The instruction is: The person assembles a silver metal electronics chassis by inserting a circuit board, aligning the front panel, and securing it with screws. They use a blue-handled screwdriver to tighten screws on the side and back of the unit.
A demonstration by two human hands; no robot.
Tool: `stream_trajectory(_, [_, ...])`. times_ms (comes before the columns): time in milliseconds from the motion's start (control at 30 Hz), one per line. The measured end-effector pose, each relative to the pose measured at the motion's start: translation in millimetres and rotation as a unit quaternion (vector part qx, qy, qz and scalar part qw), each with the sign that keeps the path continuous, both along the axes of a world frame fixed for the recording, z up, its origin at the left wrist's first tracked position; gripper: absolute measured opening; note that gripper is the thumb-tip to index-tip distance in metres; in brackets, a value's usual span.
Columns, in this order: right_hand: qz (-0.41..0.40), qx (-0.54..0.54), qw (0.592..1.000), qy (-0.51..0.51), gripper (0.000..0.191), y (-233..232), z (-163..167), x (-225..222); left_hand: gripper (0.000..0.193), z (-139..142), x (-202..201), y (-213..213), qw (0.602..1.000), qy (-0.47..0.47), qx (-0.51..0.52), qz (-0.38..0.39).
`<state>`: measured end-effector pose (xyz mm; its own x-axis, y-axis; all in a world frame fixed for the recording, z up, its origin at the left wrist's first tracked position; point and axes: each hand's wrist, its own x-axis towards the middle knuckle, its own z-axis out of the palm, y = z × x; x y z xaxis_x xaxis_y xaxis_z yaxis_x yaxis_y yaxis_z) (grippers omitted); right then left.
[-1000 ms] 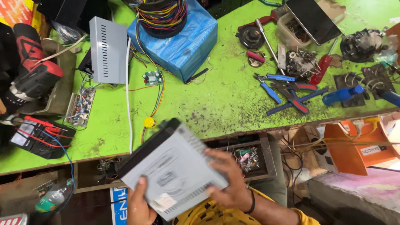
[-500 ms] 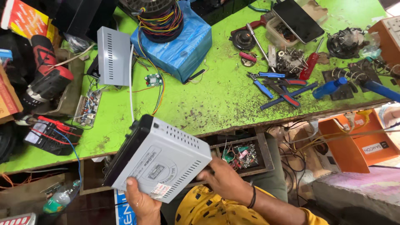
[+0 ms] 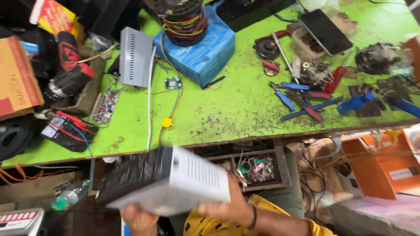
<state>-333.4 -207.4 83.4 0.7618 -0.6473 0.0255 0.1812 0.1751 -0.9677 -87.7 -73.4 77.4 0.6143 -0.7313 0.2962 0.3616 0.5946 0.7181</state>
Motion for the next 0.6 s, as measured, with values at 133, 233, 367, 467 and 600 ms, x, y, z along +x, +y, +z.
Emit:
stream_trajectory(133, [-0.071,-0.192,0.971,0.124,0.045,38.7,8.7,16.4,0.051,17.8,29.7,18.3,0.972,-0.007,-0.153,-0.176])
stream_trajectory(233, [-0.060,-0.300,0.943,0.128,0.049,46.9,4.6,15.5,0.050,19.6,28.3,32.8,0.970,-0.002,-0.154,-0.187])
stream_trajectory(367, [0.075,-0.298,0.951,-0.030,0.059,32.4,-7.2,14.9,0.049,10.6,12.4,43.7,0.973,0.018,-0.140,-0.185])
stream_trajectory(467, [0.076,-0.141,0.987,0.012,0.057,31.1,0.1,14.8,0.049,6.8,7.8,41.8,0.974,0.025,-0.134,-0.183])
stream_trajectory(600, [0.062,-0.325,0.937,-0.113,0.056,27.3,31.7,16.4,0.048,15.0,22.0,29.7,0.963,0.008,-0.147,-0.224])
